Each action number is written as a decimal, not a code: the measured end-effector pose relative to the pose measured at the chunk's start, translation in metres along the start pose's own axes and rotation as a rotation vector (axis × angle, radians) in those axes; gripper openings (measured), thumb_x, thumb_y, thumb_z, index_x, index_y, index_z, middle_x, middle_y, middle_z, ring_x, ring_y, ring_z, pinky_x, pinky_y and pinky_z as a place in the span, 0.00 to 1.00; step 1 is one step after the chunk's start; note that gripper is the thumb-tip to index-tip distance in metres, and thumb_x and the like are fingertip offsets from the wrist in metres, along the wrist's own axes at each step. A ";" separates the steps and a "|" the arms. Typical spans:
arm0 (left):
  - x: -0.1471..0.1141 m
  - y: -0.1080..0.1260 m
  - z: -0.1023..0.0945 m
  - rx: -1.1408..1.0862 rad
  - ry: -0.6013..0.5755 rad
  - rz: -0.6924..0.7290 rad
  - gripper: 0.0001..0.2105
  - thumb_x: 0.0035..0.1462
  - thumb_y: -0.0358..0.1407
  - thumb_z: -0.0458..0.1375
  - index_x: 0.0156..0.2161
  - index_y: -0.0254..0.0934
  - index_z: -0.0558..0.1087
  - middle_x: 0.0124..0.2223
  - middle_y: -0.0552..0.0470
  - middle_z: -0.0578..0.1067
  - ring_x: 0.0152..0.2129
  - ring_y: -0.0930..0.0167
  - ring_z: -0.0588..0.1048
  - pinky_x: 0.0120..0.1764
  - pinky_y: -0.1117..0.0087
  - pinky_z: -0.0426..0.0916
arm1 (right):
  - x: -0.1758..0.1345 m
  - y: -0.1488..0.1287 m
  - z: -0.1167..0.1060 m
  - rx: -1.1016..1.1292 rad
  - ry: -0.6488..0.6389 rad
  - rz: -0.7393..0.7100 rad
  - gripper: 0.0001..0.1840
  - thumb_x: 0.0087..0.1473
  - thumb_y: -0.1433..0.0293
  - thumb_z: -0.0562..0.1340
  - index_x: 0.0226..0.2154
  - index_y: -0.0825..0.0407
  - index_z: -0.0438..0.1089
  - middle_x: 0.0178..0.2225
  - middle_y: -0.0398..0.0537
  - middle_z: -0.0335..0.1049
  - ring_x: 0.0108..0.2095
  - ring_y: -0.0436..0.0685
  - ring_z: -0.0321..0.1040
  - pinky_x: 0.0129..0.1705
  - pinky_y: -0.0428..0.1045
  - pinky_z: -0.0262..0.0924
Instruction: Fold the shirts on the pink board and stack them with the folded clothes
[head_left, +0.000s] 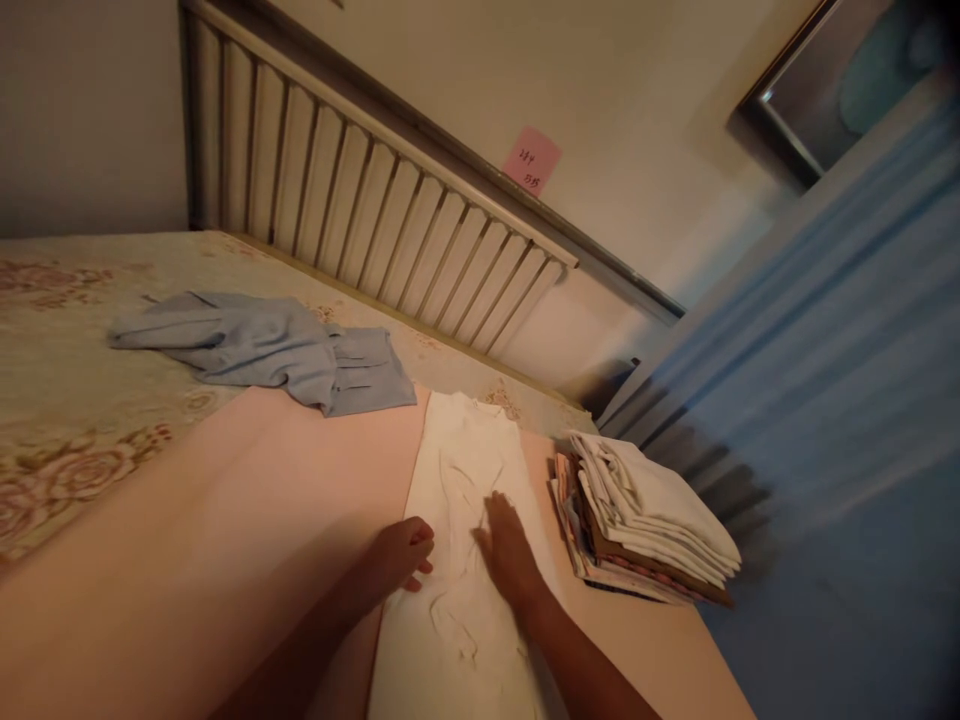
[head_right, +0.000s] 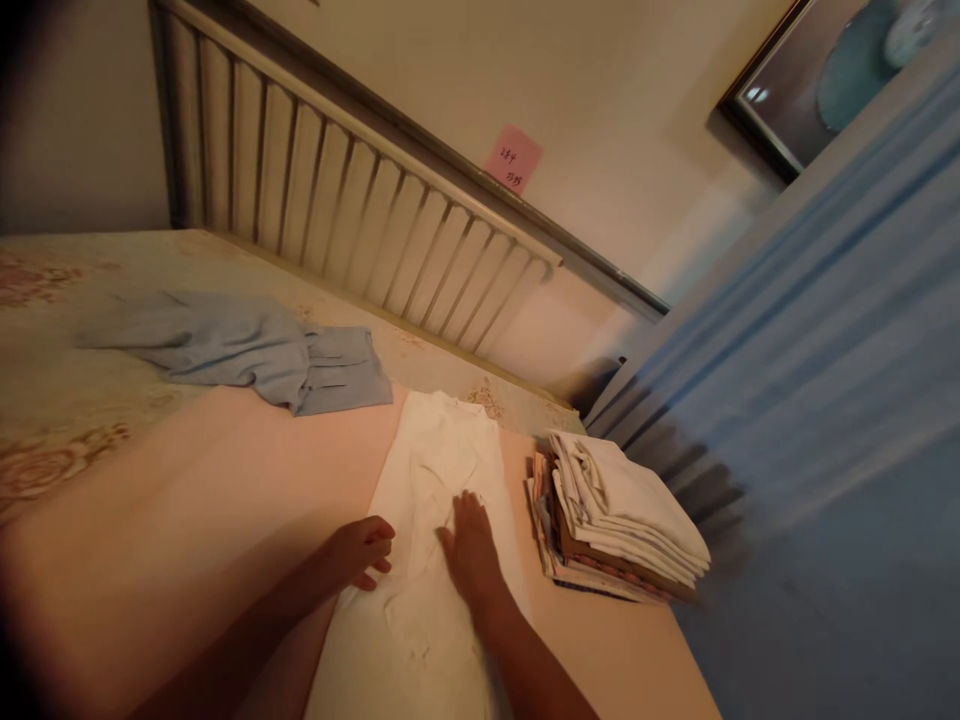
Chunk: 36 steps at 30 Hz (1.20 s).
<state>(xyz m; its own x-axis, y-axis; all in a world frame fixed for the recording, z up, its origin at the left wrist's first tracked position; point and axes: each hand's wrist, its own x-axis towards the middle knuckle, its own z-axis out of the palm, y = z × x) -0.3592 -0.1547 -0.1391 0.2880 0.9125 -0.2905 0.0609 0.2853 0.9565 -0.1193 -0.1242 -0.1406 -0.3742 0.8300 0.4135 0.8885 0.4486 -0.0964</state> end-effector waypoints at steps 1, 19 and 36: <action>0.000 -0.001 0.000 0.005 0.003 0.005 0.09 0.51 0.36 0.55 0.38 0.34 0.68 0.38 0.47 0.72 0.34 0.66 0.77 0.26 0.72 0.72 | -0.002 -0.001 0.010 -0.041 -0.022 -0.028 0.26 0.62 0.64 0.51 0.60 0.59 0.58 0.62 0.61 0.56 0.64 0.63 0.48 0.63 0.64 0.48; -0.030 -0.036 0.054 0.722 0.472 0.415 0.14 0.58 0.34 0.46 0.44 0.39 0.71 0.51 0.43 0.72 0.50 0.63 0.70 0.54 0.61 0.64 | -0.004 -0.011 0.015 -0.029 0.000 0.035 0.27 0.62 0.61 0.54 0.59 0.57 0.60 0.62 0.60 0.55 0.64 0.63 0.47 0.64 0.63 0.41; -0.062 -0.048 0.074 1.161 0.530 0.585 0.20 0.62 0.38 0.47 0.58 0.40 0.66 0.59 0.45 0.69 0.55 0.62 0.66 0.57 0.55 0.61 | -0.100 -0.065 -0.005 0.159 0.093 -0.093 0.29 0.59 0.60 0.58 0.60 0.53 0.58 0.63 0.56 0.53 0.65 0.65 0.46 0.64 0.64 0.44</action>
<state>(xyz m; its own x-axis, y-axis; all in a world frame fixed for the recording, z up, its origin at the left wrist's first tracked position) -0.3094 -0.2463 -0.1648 0.1718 0.8884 0.4258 0.8785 -0.3337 0.3418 -0.1388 -0.2378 -0.1713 -0.4199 0.7516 0.5087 0.7952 0.5748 -0.1929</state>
